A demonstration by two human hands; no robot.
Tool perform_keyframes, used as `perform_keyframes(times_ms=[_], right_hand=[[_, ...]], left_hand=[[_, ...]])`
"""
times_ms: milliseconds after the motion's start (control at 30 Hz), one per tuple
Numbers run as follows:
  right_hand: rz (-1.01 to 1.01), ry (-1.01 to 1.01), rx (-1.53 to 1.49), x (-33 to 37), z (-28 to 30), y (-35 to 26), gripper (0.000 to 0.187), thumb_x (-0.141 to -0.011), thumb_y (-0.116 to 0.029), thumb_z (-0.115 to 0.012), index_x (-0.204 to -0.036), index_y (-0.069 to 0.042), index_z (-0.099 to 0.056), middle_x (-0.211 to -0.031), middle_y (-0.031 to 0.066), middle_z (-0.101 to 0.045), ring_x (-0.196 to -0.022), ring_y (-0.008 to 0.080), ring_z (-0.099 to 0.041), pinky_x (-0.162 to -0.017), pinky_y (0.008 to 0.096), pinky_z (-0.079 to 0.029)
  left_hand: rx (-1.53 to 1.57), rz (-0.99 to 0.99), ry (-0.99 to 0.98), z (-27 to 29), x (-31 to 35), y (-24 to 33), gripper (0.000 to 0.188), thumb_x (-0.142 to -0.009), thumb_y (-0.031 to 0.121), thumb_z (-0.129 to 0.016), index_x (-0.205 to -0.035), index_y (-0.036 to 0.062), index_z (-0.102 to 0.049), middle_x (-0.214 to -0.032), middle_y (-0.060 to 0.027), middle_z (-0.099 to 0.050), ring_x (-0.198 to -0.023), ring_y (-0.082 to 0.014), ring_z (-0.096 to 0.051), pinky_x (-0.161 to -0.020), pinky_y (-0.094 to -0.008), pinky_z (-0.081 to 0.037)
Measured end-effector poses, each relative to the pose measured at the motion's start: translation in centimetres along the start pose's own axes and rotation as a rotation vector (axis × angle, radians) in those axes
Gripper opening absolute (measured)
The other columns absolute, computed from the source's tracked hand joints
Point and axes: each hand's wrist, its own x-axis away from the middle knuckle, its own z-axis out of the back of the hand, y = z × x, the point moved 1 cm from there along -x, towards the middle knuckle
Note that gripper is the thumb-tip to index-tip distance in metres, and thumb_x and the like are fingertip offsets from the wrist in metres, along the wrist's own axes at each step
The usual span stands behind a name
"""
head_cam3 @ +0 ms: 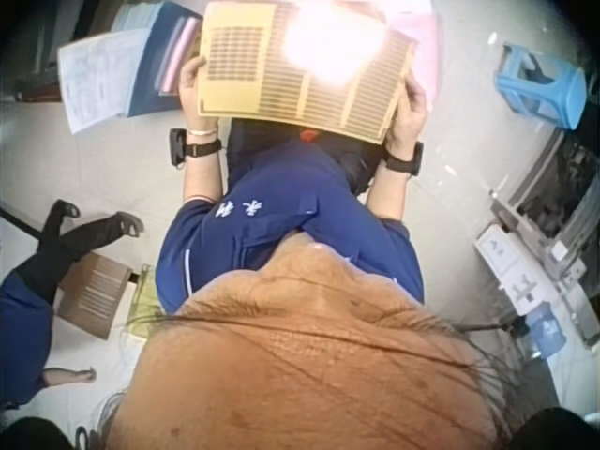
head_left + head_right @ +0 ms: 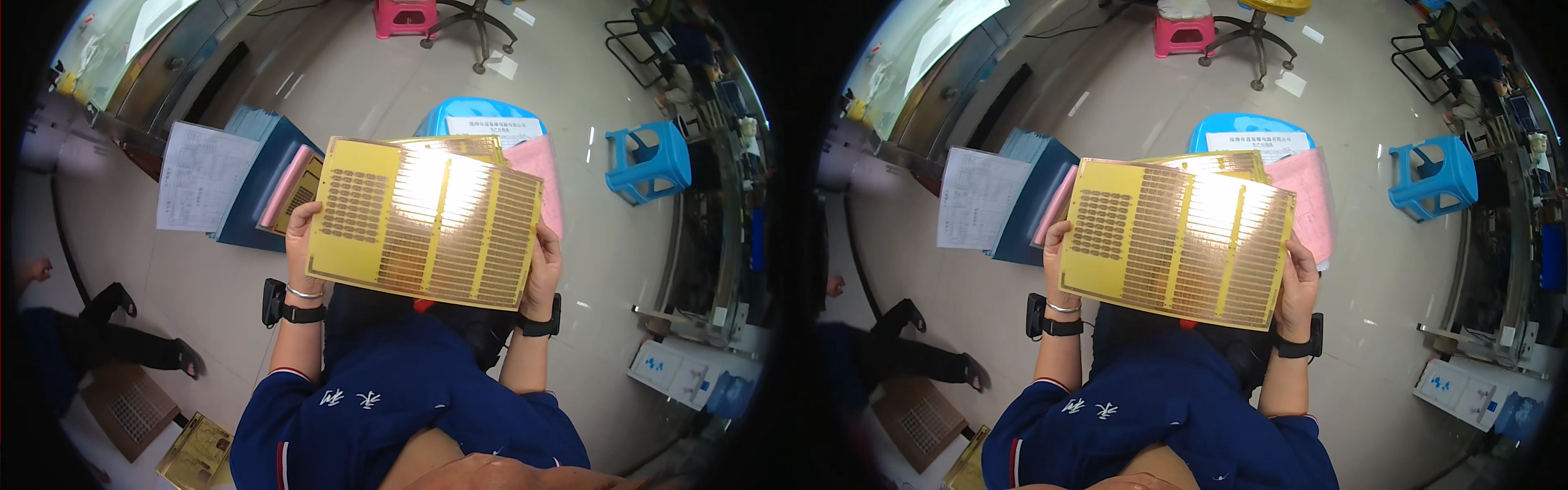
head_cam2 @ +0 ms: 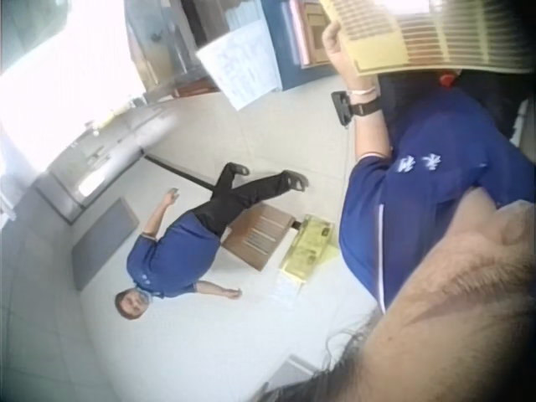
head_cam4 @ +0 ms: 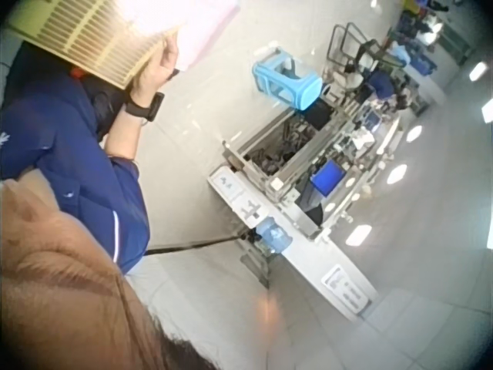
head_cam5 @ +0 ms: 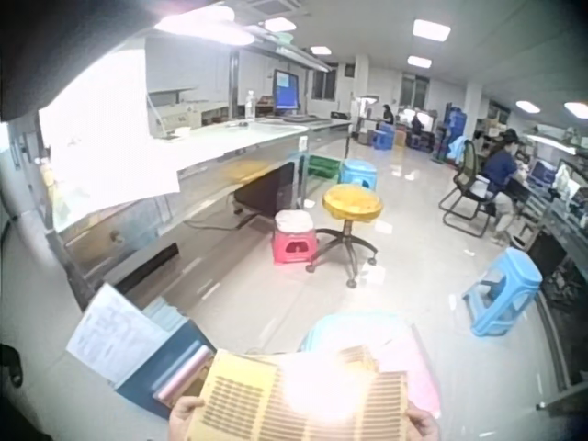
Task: Manually inspecting and sorting thin gold-colored metal sheets or lead frames at a workstation.
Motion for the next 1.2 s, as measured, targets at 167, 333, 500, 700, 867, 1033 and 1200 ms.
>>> perform_keyframes(times_ms=[167, 333, 500, 700, 867, 1033, 1200], right_hand=[[-0.002, 0.013, 0.009, -0.1, -0.5, 0.1, 0.019, -0.091, -0.001, -0.048, -0.109, -0.002, -0.056, -0.125, 0.0164, -0.052, -0.107, 0.0190, -0.055, -0.091, 0.0311, -0.048], [0.001, -0.028, -0.079, -0.3, -1.4, -0.1, 0.031, -0.093, -0.006, -0.046, -0.124, -0.004, -0.049, -0.120, 0.0126, -0.054, -0.105, 0.0186, -0.056, -0.088, 0.0306, -0.049], [-0.254, -0.076, -0.130, -0.4, -3.6, -0.6, 0.041, -0.093, -0.014, -0.047, -0.130, 0.001, -0.039, -0.120, 0.0131, -0.053, -0.105, 0.0192, -0.055, -0.089, 0.0296, -0.046], [-0.299, -0.180, 0.023, -0.5, -7.0, 0.9, 0.033, -0.093, -0.013, -0.047, -0.121, 0.005, -0.043, -0.113, 0.0125, -0.056, -0.101, 0.0176, -0.056, -0.086, 0.0306, -0.047], [-0.373, -0.423, 0.514, 1.4, -12.3, 3.4, 0.026, -0.093, -0.017, -0.051, -0.108, 0.004, -0.051, -0.098, 0.0093, -0.058, -0.086, 0.0121, -0.058, -0.068, 0.0238, -0.049], [-0.497, -0.765, 0.195, 2.7, -16.5, 3.6, 0.047, -0.093, -0.015, -0.048, -0.134, 0.002, -0.032, -0.111, 0.0141, -0.057, -0.093, 0.0174, -0.060, -0.073, 0.0257, -0.051], [-0.480, -0.793, 0.370, 2.0, -15.4, 3.8, 0.050, -0.094, -0.013, -0.046, -0.139, -0.002, -0.028, -0.122, 0.0181, -0.053, -0.099, 0.0192, -0.058, -0.078, 0.0269, -0.050]], left_hand=[[-0.010, 0.016, 0.034, 0.0, 0.0, 0.0, 0.016, -0.090, 0.003, -0.050, -0.104, 0.0044, -0.057, -0.106, -0.0157, -0.062, -0.092, -0.0220, -0.064, -0.077, -0.0321, -0.056], [0.069, 0.046, 0.044, 0.4, -0.2, 0.1, 0.018, -0.089, 0.002, -0.050, -0.106, 0.0055, -0.057, -0.107, -0.0152, -0.062, -0.093, -0.0221, -0.063, -0.077, -0.0327, -0.056], [0.241, 0.160, 0.141, 0.3, -0.3, 0.4, 0.027, -0.092, 0.008, -0.048, -0.118, 0.0085, -0.052, -0.119, -0.0154, -0.055, -0.105, -0.0249, -0.058, -0.085, -0.0356, -0.053], [0.576, 0.189, 0.217, 2.1, 2.7, -0.1, 0.041, -0.097, 0.024, -0.036, -0.135, 0.0079, -0.034, -0.130, -0.0134, -0.046, -0.117, -0.0240, -0.047, -0.096, -0.0358, -0.043], [0.300, 0.138, 0.242, 2.2, 6.1, 0.3, 0.042, -0.093, 0.012, -0.046, -0.133, 0.0052, -0.034, -0.125, -0.0117, -0.049, -0.114, -0.0226, -0.050, -0.096, -0.0348, -0.042], [0.369, 0.183, 0.403, 10.6, 9.1, 0.6, 0.040, -0.090, 0.007, -0.048, -0.128, 0.0022, -0.039, -0.118, -0.0117, -0.055, -0.108, -0.0242, -0.055, -0.093, -0.0353, -0.045], [0.705, 0.390, 0.379, 25.2, 13.6, -6.8, 0.025, -0.087, 0.006, -0.046, -0.105, -0.0089, -0.052, -0.100, -0.0160, -0.061, -0.091, -0.0266, -0.062, -0.085, -0.0353, -0.051]])
